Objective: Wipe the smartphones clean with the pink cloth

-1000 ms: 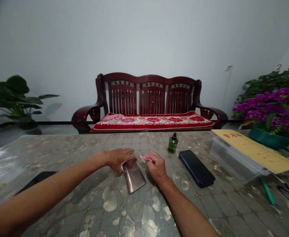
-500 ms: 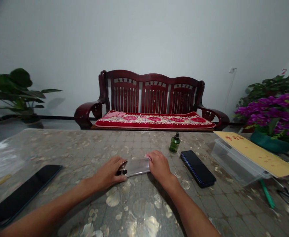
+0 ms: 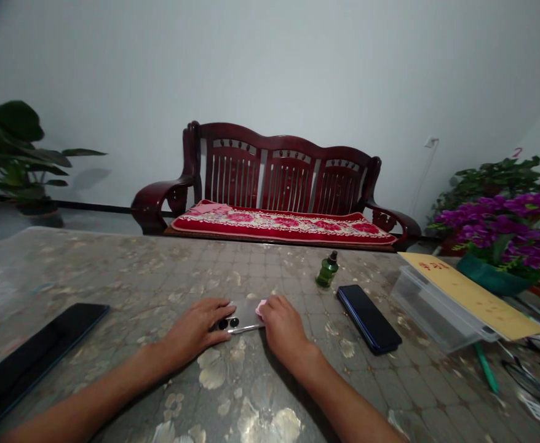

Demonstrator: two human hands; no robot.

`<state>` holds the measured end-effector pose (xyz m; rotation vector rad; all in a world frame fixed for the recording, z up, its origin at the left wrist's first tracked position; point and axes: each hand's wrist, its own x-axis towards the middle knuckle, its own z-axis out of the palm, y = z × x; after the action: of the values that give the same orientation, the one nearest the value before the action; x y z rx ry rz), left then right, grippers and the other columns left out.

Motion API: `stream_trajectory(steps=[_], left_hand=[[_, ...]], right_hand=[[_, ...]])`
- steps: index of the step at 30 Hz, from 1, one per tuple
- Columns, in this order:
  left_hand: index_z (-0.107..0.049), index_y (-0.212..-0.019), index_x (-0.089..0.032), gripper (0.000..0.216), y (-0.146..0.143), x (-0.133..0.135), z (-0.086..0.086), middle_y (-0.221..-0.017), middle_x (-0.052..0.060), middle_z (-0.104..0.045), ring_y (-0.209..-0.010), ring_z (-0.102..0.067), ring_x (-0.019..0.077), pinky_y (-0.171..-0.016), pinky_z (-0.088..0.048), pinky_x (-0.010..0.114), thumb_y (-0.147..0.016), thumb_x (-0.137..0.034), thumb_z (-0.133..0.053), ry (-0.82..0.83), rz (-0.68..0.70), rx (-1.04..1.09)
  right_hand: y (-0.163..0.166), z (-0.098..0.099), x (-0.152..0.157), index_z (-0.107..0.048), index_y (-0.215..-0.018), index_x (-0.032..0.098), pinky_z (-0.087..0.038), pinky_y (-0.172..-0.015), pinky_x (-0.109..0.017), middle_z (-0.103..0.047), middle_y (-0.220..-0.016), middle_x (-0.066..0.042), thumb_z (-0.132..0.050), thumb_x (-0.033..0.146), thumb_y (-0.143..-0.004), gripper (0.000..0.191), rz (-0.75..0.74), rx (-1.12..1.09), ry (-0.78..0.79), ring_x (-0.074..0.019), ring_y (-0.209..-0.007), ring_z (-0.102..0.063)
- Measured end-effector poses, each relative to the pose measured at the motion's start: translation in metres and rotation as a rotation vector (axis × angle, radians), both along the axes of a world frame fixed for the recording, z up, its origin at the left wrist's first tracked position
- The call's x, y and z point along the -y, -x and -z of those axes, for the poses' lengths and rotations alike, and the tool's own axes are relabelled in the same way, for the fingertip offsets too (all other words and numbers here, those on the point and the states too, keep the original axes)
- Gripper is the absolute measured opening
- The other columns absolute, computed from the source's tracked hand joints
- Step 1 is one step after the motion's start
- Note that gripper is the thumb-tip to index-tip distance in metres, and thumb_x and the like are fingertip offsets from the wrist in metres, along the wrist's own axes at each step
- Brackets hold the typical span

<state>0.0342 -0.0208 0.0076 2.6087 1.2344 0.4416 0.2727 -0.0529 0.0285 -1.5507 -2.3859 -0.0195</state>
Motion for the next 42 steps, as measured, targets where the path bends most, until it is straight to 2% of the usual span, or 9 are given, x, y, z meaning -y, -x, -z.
stream_trajectory(steps=[2, 4, 10, 16, 23, 30, 32, 38, 42], left_hand=[[-0.066, -0.125, -0.025, 0.043, 0.002, 0.001, 0.000, -0.130, 0.009, -0.065, -0.120, -0.060, 0.0299, -0.106, -0.043, 0.043, -0.084, -0.033, -0.075, -0.007, 0.019, 0.016], [-0.067, -0.123, -0.025, 0.039, 0.003, 0.001, 0.002, -0.129, 0.009, -0.066, -0.119, -0.060, 0.0294, -0.105, -0.044, 0.042, -0.085, -0.033, -0.074, -0.007, 0.036, 0.033], [-0.065, -0.127, -0.026, 0.038, 0.005, -0.005, 0.011, -0.138, 0.008, -0.061, -0.127, -0.056, 0.0281, -0.111, -0.041, 0.043, -0.090, -0.032, -0.068, 0.014, 0.079, 0.082], [-0.060, -0.134, -0.024, 0.046, 0.007, -0.014, 0.019, -0.146, 0.011, -0.054, -0.135, -0.049, 0.0285, -0.115, -0.036, 0.046, -0.090, -0.031, -0.069, 0.040, 0.123, 0.044], [-0.061, -0.133, -0.026, 0.041, 0.004, -0.009, 0.010, -0.146, 0.009, -0.054, -0.134, -0.051, 0.0267, -0.114, -0.038, 0.044, -0.093, -0.031, -0.064, 0.028, 0.111, 0.027], [-0.065, -0.125, -0.024, 0.033, -0.003, -0.004, 0.004, -0.134, 0.009, -0.063, -0.125, -0.058, 0.0278, -0.109, -0.043, 0.041, -0.093, -0.032, -0.064, -0.037, 0.130, 0.048], [-0.064, -0.125, -0.024, 0.032, -0.003, -0.001, 0.003, -0.132, 0.009, -0.063, -0.123, -0.059, 0.0277, -0.108, -0.044, 0.041, -0.093, -0.031, -0.063, -0.047, 0.122, 0.049], [-0.064, -0.123, -0.023, 0.031, -0.004, 0.003, 0.001, -0.127, 0.009, -0.065, -0.118, -0.061, 0.0270, -0.105, -0.046, 0.039, -0.093, -0.034, -0.063, -0.054, 0.105, 0.021], [-0.065, -0.119, -0.022, 0.028, -0.005, 0.003, 0.002, -0.125, 0.010, -0.066, -0.116, -0.062, 0.0270, -0.103, -0.047, 0.038, -0.093, -0.032, -0.063, -0.071, 0.111, 0.012]], right_hand=[[0.003, 0.004, 0.004, -0.072, -0.099, 0.021, -0.044, -0.083, -0.028, -0.070, -0.100, -0.005, -0.050, 0.011, -0.096, 0.025, -0.053, -0.054, -0.016, -0.0196, -0.095, -0.059], [0.002, 0.007, 0.005, -0.072, -0.101, 0.022, -0.044, -0.085, -0.029, -0.070, -0.103, -0.005, -0.049, 0.009, -0.096, 0.027, -0.045, -0.077, -0.037, -0.0200, -0.096, -0.059], [-0.003, 0.003, -0.002, -0.074, -0.099, 0.022, -0.043, -0.083, -0.031, -0.072, -0.099, -0.007, -0.053, 0.010, -0.094, 0.024, 0.167, 0.003, -0.055, -0.0229, -0.093, -0.059], [0.016, 0.005, 0.003, -0.072, -0.103, 0.023, -0.043, -0.085, -0.030, -0.072, -0.106, -0.005, -0.051, 0.013, -0.096, 0.024, 0.013, -0.021, -0.042, -0.0209, -0.095, -0.058], [0.008, 0.003, -0.002, -0.072, -0.104, 0.020, -0.042, -0.090, -0.033, -0.071, -0.109, -0.009, -0.050, 0.008, -0.093, 0.027, 0.143, -0.006, -0.046, -0.0233, -0.099, -0.057], [0.023, 0.009, -0.002, -0.069, -0.107, 0.021, -0.042, -0.093, -0.031, -0.069, -0.112, -0.006, -0.049, 0.007, -0.095, 0.027, -0.061, -0.061, -0.048, -0.0206, -0.105, -0.055], [0.019, 0.010, -0.001, -0.069, -0.108, 0.021, -0.042, -0.093, -0.031, -0.069, -0.112, -0.007, -0.049, 0.008, -0.095, 0.027, -0.052, -0.056, -0.049, -0.0209, -0.104, -0.056], [0.001, 0.005, 0.008, -0.071, -0.106, 0.020, -0.042, -0.093, -0.035, -0.070, -0.113, -0.009, -0.048, 0.004, -0.091, 0.032, 0.125, -0.020, -0.050, -0.0240, -0.100, -0.057], [0.010, 0.006, 0.019, -0.069, -0.111, 0.019, -0.043, -0.093, -0.034, -0.069, -0.113, -0.008, -0.047, 0.005, -0.091, 0.033, 0.008, -0.033, -0.047, -0.0231, -0.100, -0.056]])
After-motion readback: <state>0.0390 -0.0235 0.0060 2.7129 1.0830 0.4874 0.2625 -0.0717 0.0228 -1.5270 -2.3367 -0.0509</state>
